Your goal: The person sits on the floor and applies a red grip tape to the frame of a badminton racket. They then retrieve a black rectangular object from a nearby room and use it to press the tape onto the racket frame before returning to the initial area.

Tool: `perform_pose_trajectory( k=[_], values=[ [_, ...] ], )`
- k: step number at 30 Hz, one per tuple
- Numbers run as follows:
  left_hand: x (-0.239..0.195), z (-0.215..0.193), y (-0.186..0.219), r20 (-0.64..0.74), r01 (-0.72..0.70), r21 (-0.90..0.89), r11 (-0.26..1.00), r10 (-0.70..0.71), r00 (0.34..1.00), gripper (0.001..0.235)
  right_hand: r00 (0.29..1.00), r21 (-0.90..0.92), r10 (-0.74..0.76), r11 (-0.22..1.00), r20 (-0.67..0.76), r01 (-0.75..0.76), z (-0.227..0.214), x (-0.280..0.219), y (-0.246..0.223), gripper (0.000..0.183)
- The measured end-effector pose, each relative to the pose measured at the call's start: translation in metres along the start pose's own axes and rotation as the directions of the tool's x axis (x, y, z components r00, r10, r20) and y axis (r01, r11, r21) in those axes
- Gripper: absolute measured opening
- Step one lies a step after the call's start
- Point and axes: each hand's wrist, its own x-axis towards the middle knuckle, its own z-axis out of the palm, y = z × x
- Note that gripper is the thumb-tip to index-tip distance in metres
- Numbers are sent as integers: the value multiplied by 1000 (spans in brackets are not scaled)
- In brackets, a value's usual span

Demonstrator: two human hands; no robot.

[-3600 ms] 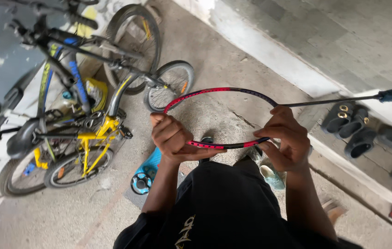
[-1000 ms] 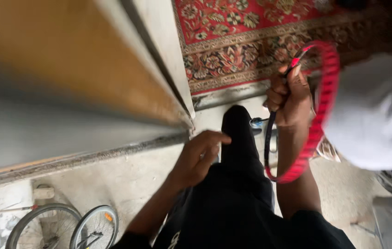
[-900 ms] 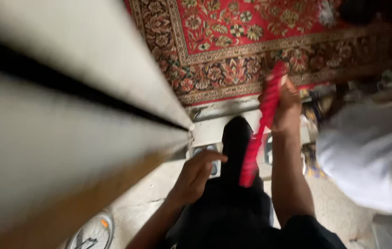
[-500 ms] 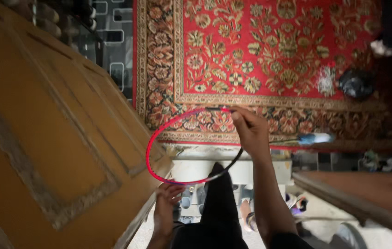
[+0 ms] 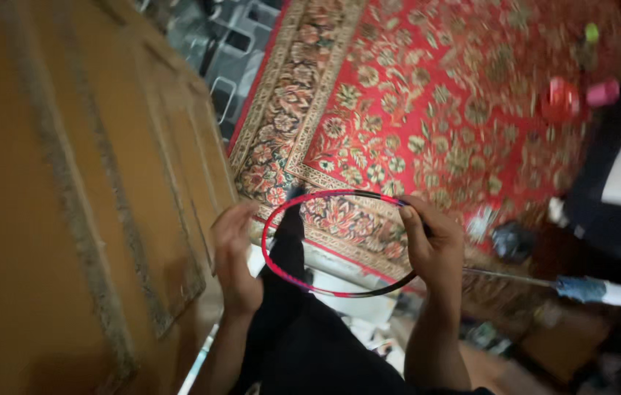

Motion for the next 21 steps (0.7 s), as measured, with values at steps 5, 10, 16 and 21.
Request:
perform_pose_trajectory(
  k=[5, 10, 16, 21],
  values=[
    [103, 44, 39, 334, -220, 300, 928, 114, 936, 36, 996, -87, -45, 995, 77, 52, 11, 77, -33, 19],
    [216, 109, 48, 500, -534, 424, 732, 303, 812, 27, 998, -79, -57, 995, 15, 58, 20, 181, -36, 16],
    [326, 184, 52, 563, -672, 434, 601, 402, 722, 28, 995, -59, -59, 997, -85, 54, 26, 292, -49, 16],
    [415, 254, 32, 595, -692, 402, 599, 404, 695, 51, 988, -53, -53, 998, -148, 45, 25, 382, -18, 15]
  ],
)
